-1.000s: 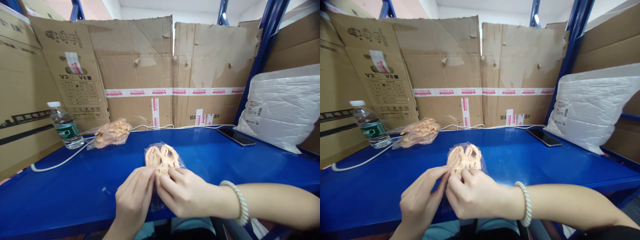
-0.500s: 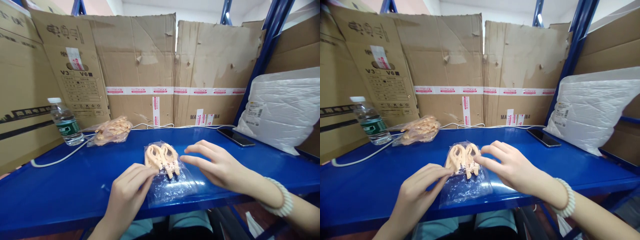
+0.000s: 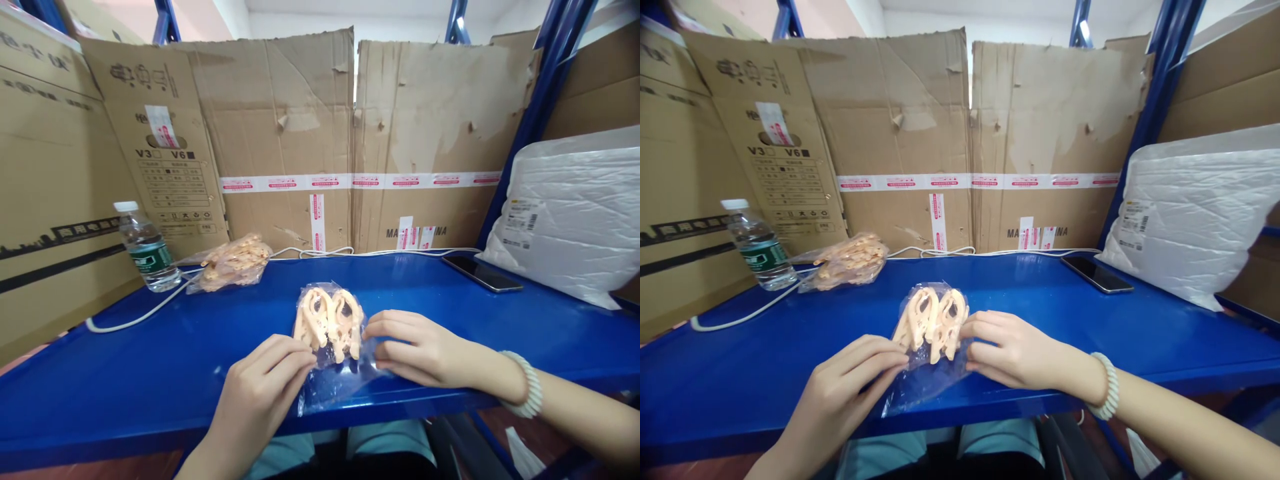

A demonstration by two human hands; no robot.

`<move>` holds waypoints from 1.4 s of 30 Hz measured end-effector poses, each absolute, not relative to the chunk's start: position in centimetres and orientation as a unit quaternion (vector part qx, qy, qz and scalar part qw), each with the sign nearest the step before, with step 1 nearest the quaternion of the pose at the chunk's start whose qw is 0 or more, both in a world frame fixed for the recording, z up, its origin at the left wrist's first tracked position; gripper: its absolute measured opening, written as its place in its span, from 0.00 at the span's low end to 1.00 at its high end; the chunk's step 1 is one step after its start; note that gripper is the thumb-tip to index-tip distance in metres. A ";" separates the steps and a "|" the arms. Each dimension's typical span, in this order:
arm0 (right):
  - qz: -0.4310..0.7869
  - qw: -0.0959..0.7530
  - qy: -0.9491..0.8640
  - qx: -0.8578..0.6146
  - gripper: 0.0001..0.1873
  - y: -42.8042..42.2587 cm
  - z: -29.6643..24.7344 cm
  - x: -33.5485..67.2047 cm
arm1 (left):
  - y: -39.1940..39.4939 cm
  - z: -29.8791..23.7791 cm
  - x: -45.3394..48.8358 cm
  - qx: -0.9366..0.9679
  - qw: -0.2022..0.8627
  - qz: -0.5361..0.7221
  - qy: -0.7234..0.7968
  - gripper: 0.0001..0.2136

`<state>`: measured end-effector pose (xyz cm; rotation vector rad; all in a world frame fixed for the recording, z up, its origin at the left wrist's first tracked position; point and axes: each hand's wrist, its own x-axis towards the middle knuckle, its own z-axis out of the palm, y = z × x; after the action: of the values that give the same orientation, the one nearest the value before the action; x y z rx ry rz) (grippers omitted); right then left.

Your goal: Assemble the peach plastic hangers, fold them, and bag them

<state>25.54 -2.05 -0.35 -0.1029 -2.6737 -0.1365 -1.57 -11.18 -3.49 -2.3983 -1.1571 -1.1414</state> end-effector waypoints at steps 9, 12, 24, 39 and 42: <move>0.196 0.312 -0.904 -0.220 0.10 -3.1 -0.9 25.1 | -12.3 -2.3 -1.1 -0.868 -0.014 -0.322 -0.377 0.11; 0.233 0.301 -0.885 -0.268 0.12 -3.1 -1.0 25.0 | -12.6 -2.0 -1.1 -0.875 -0.031 -0.294 -0.383 0.26; 0.424 0.298 -0.805 -0.290 0.17 -2.9 -0.8 24.3 | -11.5 -2.0 -0.8 -0.766 -0.147 -0.382 -0.496 0.13; 0.503 0.275 -0.753 -0.323 0.11 -1.8 -1.6 23.3 | -9.5 -2.5 -0.9 -0.713 -0.077 -0.429 -0.549 0.10; 0.484 0.278 -0.765 -0.322 0.10 -1.8 -1.5 23.1 | -9.1 -2.6 -1.3 -0.725 -0.073 -0.393 -0.561 0.07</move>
<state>23.14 -1.79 -1.55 -0.8650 -2.0535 1.2981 -1.32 -9.05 -2.62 -2.3891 -1.8500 -1.2949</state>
